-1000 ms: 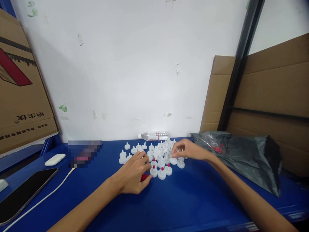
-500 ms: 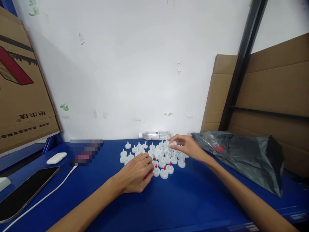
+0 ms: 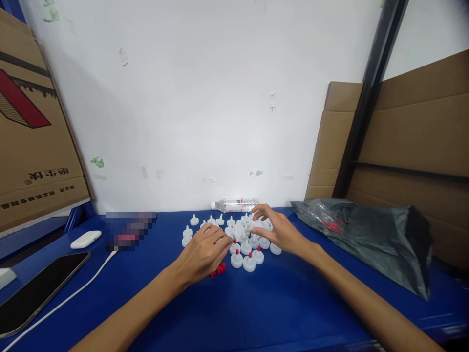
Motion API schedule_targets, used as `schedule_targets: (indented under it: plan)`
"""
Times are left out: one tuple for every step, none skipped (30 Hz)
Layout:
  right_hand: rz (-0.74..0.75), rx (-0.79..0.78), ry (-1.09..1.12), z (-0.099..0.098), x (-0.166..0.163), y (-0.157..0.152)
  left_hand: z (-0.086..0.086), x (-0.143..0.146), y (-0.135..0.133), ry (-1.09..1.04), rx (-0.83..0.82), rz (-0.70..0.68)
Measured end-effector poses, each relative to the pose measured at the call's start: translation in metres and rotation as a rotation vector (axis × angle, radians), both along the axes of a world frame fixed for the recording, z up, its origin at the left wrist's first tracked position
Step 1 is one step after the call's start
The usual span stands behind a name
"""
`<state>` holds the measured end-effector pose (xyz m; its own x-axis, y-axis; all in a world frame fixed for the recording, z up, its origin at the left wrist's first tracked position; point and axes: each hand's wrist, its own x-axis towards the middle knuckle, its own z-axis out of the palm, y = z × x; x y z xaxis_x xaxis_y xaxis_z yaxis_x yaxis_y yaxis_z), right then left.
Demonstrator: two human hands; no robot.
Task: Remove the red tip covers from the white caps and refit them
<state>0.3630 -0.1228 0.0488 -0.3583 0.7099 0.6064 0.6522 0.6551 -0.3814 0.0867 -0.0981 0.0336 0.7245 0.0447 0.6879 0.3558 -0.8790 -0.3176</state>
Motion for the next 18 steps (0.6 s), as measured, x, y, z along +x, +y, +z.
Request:
schedule_targets:
  plan:
    - [-0.007, 0.030, -0.016, -0.001, -0.001, -0.001, -0.001, 0.000, 0.000, -0.007, 0.016, -0.004]
    - [-0.009, 0.060, -0.030, -0.002, -0.002, -0.002, -0.001, 0.000, 0.001, -0.016, 0.031, -0.009]
    - [-0.005, 0.089, -0.043, -0.003, -0.004, -0.003, -0.002, 0.000, 0.001, -0.023, 0.046, -0.014]
    - [0.005, 0.118, -0.056, -0.004, -0.007, -0.004, -0.002, 0.000, 0.001, -0.030, 0.060, -0.017]
    - [0.019, 0.146, -0.068, -0.006, -0.009, -0.006, -0.002, 0.001, 0.001, -0.034, 0.072, -0.018]
    - [0.037, 0.175, -0.079, -0.007, -0.013, -0.007, -0.001, 0.001, 0.000, -0.036, 0.083, -0.018]
    - [0.059, 0.201, -0.089, -0.008, -0.016, -0.008, -0.001, 0.001, -0.001, -0.036, 0.092, -0.017]
    - [0.082, 0.227, -0.099, -0.010, -0.019, -0.009, 0.000, 0.001, -0.001, -0.034, 0.099, -0.016]
    - [0.104, 0.251, -0.107, -0.012, -0.022, -0.009, 0.000, 0.001, -0.002, -0.031, 0.103, -0.015]
    - [0.124, 0.274, -0.113, -0.013, -0.024, -0.010, 0.000, 0.001, -0.003, -0.030, 0.107, -0.015]
    - [0.140, 0.293, -0.117, -0.014, -0.026, -0.011, 0.001, 0.001, -0.004, -0.031, 0.109, -0.015]
    - [0.151, 0.309, -0.117, -0.015, -0.028, -0.011, 0.001, 0.001, -0.005, -0.036, 0.112, -0.015]
    - [0.157, 0.320, -0.115, -0.015, -0.029, -0.012, 0.001, 0.001, -0.005, -0.044, 0.114, -0.016]
    - [0.160, 0.328, -0.112, -0.015, -0.029, -0.012, 0.001, 0.001, -0.005, -0.056, 0.116, -0.018]
    - [0.161, 0.332, -0.109, -0.015, -0.029, -0.012, 0.001, 0.000, -0.005, -0.071, 0.118, -0.020]
    - [0.162, 0.336, -0.108, -0.015, -0.029, -0.012, 0.001, 0.000, -0.005, -0.086, 0.118, -0.022]
    - [0.162, 0.341, -0.109, -0.014, -0.029, -0.012, 0.001, 0.000, -0.005, -0.098, 0.118, -0.024]
    - [0.164, 0.349, -0.114, -0.013, -0.029, -0.012, 0.001, 0.000, -0.005, -0.107, 0.117, -0.027]
